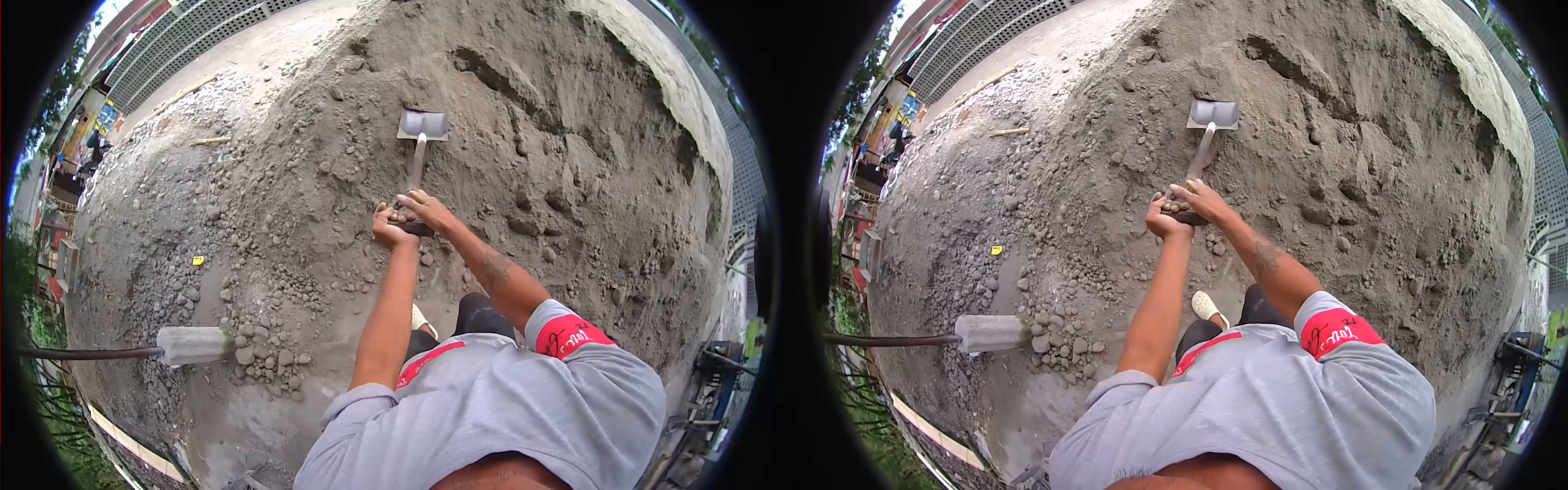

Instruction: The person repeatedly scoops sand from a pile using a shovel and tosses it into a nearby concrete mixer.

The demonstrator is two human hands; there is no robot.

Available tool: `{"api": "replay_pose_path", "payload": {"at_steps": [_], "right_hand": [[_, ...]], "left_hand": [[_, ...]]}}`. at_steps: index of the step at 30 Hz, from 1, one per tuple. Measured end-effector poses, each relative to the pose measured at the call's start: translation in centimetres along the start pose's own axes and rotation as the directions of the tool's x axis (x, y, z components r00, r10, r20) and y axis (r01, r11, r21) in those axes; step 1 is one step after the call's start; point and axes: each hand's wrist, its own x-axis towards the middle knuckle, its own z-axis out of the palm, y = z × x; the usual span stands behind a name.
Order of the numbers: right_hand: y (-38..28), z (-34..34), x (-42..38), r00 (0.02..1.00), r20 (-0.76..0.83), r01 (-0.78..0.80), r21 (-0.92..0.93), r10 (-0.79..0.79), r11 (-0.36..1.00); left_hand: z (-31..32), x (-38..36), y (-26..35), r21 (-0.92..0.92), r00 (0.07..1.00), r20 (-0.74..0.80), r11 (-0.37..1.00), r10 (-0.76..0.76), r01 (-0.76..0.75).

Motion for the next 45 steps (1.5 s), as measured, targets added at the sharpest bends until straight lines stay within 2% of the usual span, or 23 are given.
{"api": "replay_pose_path", "payload": {"at_steps": [1,2,6,8,10,12,14,16,18,19,20,21,22,26,30,32,34,36,38,41,43,44,45], "right_hand": [[-0.4,-0.7,0.0,0.980,0.076,0.193,-0.184,-0.182,0.964],[-1.1,-2.0,0.7,0.919,0.185,0.393,-0.354,-0.349,0.849],[-1.2,-2.7,-0.1,0.877,0.131,0.454,-0.541,-0.463,0.708],[-6.1,-2.8,-1.5,0.921,0.071,0.373,-0.446,-0.383,0.814],[-7.2,-2.8,0.1,0.846,0.089,0.513,-0.404,-0.526,0.757],[-10.4,-2.5,0.4,0.890,0.104,0.454,-0.273,-0.443,0.848],[-10.5,-3.0,4.4,0.848,0.083,0.516,-0.349,-0.523,0.782],[-8.2,-2.9,8.5,0.766,-0.055,0.602,-0.288,-0.640,0.745],[-10.1,-1.1,10.4,0.733,-0.105,0.600,-0.365,-0.672,0.712],[-8.5,1.0,9.0,0.774,-0.104,0.563,-0.340,-0.625,0.754],[-7.1,2.7,8.8,0.798,0.009,0.557,-0.394,-0.603,0.731],[-8.2,2.3,10.1,0.778,0.104,0.585,-0.476,-0.619,0.656],[-8.6,2.8,7.4,0.892,0.111,0.448,-0.339,-0.438,0.827],[-5.4,4.5,-0.8,0.904,0.168,0.424,-0.225,-0.393,0.877],[-0.7,4.7,-5.9,0.843,0.002,0.529,-0.185,-0.538,0.828],[1.4,4.0,-8.2,0.955,-0.054,0.292,0.010,-0.291,0.956],[5.2,3.8,-9.2,0.898,-0.207,0.389,-0.036,-0.387,0.921],[7.2,2.2,-10.8,0.850,-0.093,0.480,-0.274,-0.519,0.834],[8.8,1.9,-14.5,0.740,-0.115,0.615,-0.283,-0.662,0.736],[11.6,1.9,-21.4,0.754,-0.028,0.621,-0.296,-0.657,0.726],[15.7,3.2,-25.8,0.904,-0.001,0.415,-0.230,-0.427,0.880],[17.4,3.4,-28.6,0.907,-0.024,0.405,-0.230,-0.421,0.885],[18.8,3.7,-31.5,0.979,-0.096,0.181,-0.011,-0.181,0.983]], "left_hand": [[-1.8,2.8,-1.9,0.014,0.959,0.280,0.999,0.039,-0.044],[-0.1,2.6,-2.8,0.014,0.957,0.288,0.999,0.027,-0.032],[3.3,-0.1,-2.1,0.198,0.973,0.218,0.973,0.076,-0.121],[4.5,0.3,-1.3,0.199,0.976,0.218,0.979,0.009,-0.053],[6.9,0.1,0.7,0.194,0.967,0.248,0.981,-0.052,0.003],[8.6,0.8,2.6,0.150,0.933,0.340,0.986,-0.119,0.071],[11.4,3.5,1.5,0.055,0.977,0.209,0.998,-0.045,0.034],[13.5,6.7,0.8,0.309,0.904,0.426,0.934,0.034,-0.180],[14.8,8.8,2.4,0.206,0.910,0.410,0.966,0.058,-0.154],[12.7,8.6,5.5,0.231,0.726,0.675,0.972,-0.132,-0.038],[12.1,8.0,8.0,0.268,0.404,0.874,0.961,-0.270,0.062],[11.3,8.3,6.4,0.336,0.934,0.357,0.933,0.003,-0.131],[9.7,8.3,6.0,0.270,0.946,0.323,0.959,-0.006,-0.087],[3.7,2.1,7.4,0.288,0.970,0.241,0.957,-0.043,-0.029],[0.4,-1.0,5.8,0.360,0.919,0.373,0.933,-0.129,-0.015],[0.5,-2.5,4.5,0.628,0.791,0.565,0.744,-0.235,-0.227],[-0.4,-3.8,3.2,0.692,0.756,0.581,0.673,-0.302,-0.263],[-1.0,-6.2,2.9,0.749,0.684,0.631,0.516,-0.365,-0.416],[-3.7,-10.5,3.5,0.771,0.640,0.633,0.426,-0.436,-0.473],[-9.4,-14.4,2.4,0.721,0.542,0.667,0.258,-0.511,-0.643],[-13.2,-16.0,1.6,0.672,0.566,0.612,-0.014,-0.552,-0.741],[-14.7,-16.5,1.0,0.665,0.551,0.609,-0.012,-0.570,-0.747],[-15.9,-16.4,0.5,0.689,0.585,0.579,-0.043,-0.567,-0.723]]}}
